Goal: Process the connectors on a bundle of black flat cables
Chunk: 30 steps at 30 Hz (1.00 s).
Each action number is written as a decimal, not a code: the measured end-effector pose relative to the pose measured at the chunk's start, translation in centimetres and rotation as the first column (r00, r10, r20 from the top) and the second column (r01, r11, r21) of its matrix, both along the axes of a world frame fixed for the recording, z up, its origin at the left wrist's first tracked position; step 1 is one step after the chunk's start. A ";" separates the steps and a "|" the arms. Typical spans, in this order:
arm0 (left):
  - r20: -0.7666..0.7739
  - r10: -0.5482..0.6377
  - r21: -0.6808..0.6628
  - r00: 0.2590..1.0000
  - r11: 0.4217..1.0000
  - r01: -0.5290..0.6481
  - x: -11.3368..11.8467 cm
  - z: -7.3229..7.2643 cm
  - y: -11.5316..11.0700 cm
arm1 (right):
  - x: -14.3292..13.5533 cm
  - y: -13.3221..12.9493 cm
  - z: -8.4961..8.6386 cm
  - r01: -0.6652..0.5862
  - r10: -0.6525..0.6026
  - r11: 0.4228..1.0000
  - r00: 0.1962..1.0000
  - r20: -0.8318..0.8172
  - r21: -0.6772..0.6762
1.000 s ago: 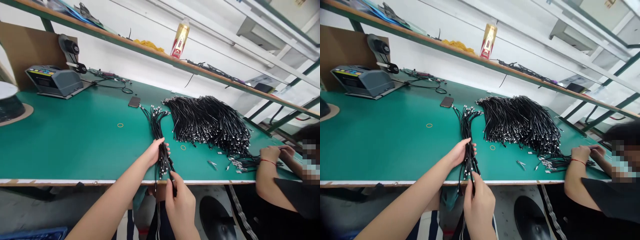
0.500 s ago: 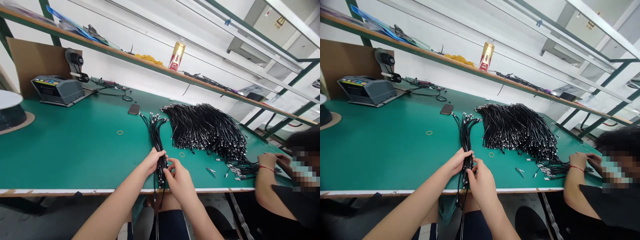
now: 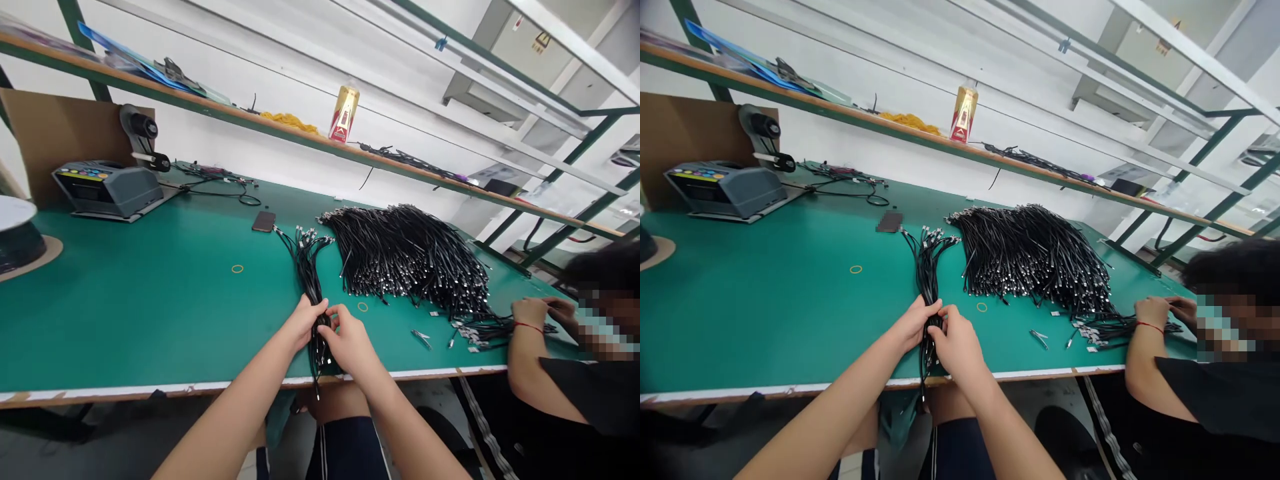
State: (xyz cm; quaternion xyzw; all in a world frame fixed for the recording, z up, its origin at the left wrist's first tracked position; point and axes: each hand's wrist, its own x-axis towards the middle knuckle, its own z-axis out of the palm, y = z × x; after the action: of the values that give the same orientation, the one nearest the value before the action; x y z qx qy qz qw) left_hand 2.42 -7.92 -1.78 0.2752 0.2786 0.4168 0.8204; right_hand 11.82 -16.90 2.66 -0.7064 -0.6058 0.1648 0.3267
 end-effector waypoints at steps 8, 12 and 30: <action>-0.130 0.007 0.077 0.991 0.997 0.003 -0.4 0.8 -0.4 | 2.7 1.1 0.8 -0.056 0.036 0.994 0.979 -0.201 -0.094; -0.160 0.019 0.098 0.987 0.995 -0.003 -0.3 0.6 -0.4 | 2.9 1.7 0.7 -0.101 0.051 0.980 0.961 -0.271 -0.174; -0.136 0.151 0.142 0.979 0.981 -0.132 0.3 -0.3 0.5 | 1.9 6.7 1.7 -0.064 0.132 0.956 0.965 0.225 -0.286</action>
State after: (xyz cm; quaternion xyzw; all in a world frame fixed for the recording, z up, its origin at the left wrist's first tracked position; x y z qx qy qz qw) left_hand 2.70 -7.42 -2.03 0.3380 0.3284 0.4704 0.7461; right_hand 13.73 -10.20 4.38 -0.7289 -0.6464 0.1768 0.1400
